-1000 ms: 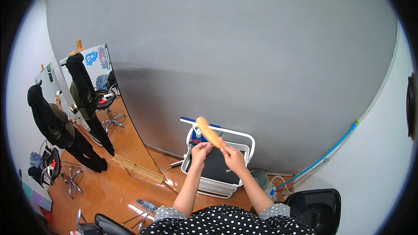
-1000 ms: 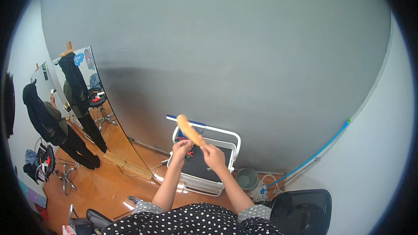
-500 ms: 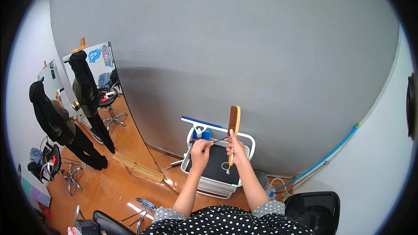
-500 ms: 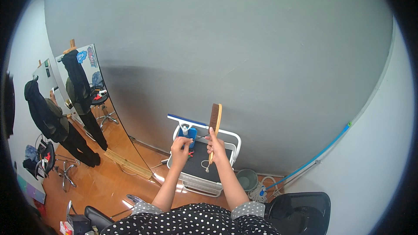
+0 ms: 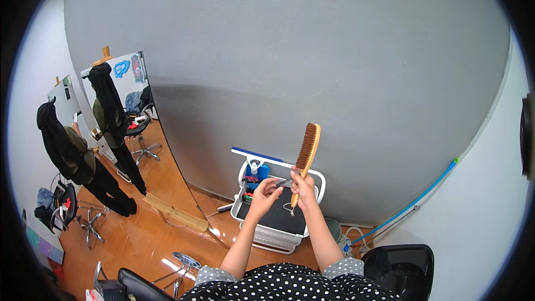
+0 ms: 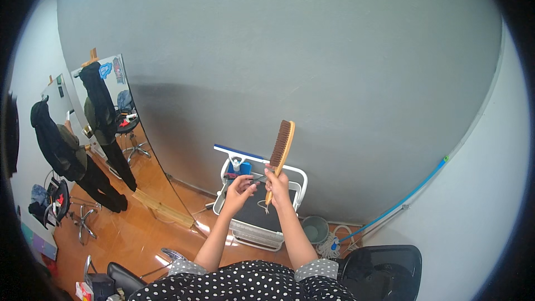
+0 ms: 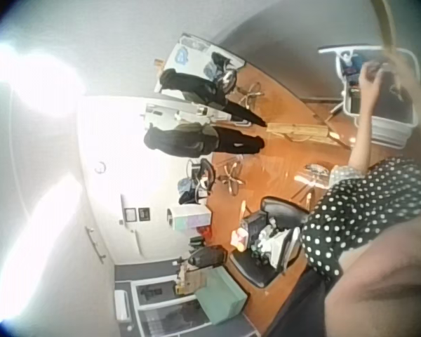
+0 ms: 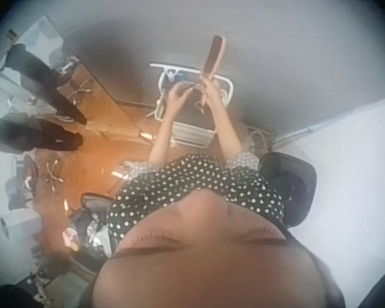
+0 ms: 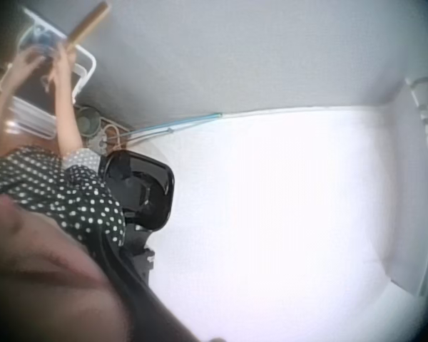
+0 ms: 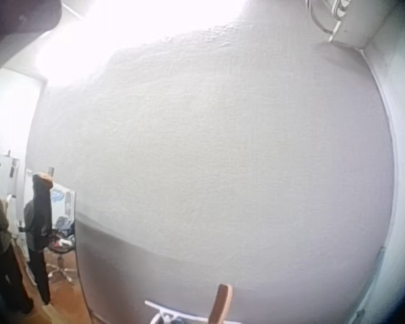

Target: The person unwraps small razor components and handles a wooden brush near a barber trolley, placing items on a black surface and a chair.

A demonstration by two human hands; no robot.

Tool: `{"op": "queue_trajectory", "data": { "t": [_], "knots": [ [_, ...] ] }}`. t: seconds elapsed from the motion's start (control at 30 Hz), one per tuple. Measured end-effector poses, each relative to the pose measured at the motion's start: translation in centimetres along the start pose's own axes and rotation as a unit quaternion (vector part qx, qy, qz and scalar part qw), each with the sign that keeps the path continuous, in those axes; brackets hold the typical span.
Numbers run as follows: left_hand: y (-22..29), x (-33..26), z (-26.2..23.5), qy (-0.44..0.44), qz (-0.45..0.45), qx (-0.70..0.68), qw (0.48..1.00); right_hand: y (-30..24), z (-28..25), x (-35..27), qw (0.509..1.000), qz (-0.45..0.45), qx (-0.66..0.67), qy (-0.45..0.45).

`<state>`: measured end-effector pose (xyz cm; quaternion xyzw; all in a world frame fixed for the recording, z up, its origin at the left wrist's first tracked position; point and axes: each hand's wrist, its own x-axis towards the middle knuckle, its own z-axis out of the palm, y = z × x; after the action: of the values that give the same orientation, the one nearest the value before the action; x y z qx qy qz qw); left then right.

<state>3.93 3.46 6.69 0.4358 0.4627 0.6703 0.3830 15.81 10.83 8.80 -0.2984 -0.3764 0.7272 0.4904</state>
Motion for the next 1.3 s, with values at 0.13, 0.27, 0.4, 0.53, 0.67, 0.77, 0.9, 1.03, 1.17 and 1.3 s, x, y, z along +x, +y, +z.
{"op": "queue_trajectory", "data": {
  "t": [0.13, 0.27, 0.4, 0.53, 0.67, 0.77, 0.9, 1.03, 1.17, 1.3],
  "knots": [
    [-0.4, 0.2, -0.8, -0.059, -0.16, -0.119, 0.978, 0.2, 0.1, -0.3, 0.999, -0.031, -0.04, -0.014],
    [-1.5, 0.5, -1.2, -0.032, -0.145, -0.093, 0.985, 0.7, -0.2, -0.5, 0.974, -0.074, -0.216, 0.008],
    [-2.6, 0.9, -2.0, 0.061, -0.114, -0.049, 0.99, 2.2, -1.1, -1.7, 0.827, -0.303, -0.466, 0.08],
    [-3.1, 1.1, -3.0, 0.142, -0.053, -0.047, 0.987, 1.1, -1.9, -4.9, 0.769, -0.195, -0.601, -0.094],
    [-3.3, 0.9, -3.6, 0.143, -0.056, -0.026, 0.988, 1.5, -2.2, -5.4, 0.769, -0.173, -0.615, 0.009],
    [-3.1, 0.7, -3.2, 0.137, -0.059, 0.004, 0.989, 1.5, -2.3, -5.5, 0.765, -0.19, -0.615, 0.022],
    [-4.3, 0.7, -3.9, 0.121, -0.025, 0.012, 0.992, 1.7, -3.0, -4.9, 0.769, -0.213, -0.602, -0.036],
    [-4.5, 0.5, -3.5, 0.116, -0.042, 0.024, 0.992, 1.0, -3.0, -4.9, 0.772, -0.136, -0.62, 0.038],
    [-4.9, 0.7, -3.8, 0.113, -0.045, 0.017, 0.992, 0.8, -3.2, -5.0, 0.762, -0.158, -0.625, -0.063],
    [-4.6, 0.8, -3.2, 0.105, -0.061, 0.009, 0.993, 0.5, -3.8, -4.5, 0.781, -0.096, -0.617, 0.006]
  ]
}}
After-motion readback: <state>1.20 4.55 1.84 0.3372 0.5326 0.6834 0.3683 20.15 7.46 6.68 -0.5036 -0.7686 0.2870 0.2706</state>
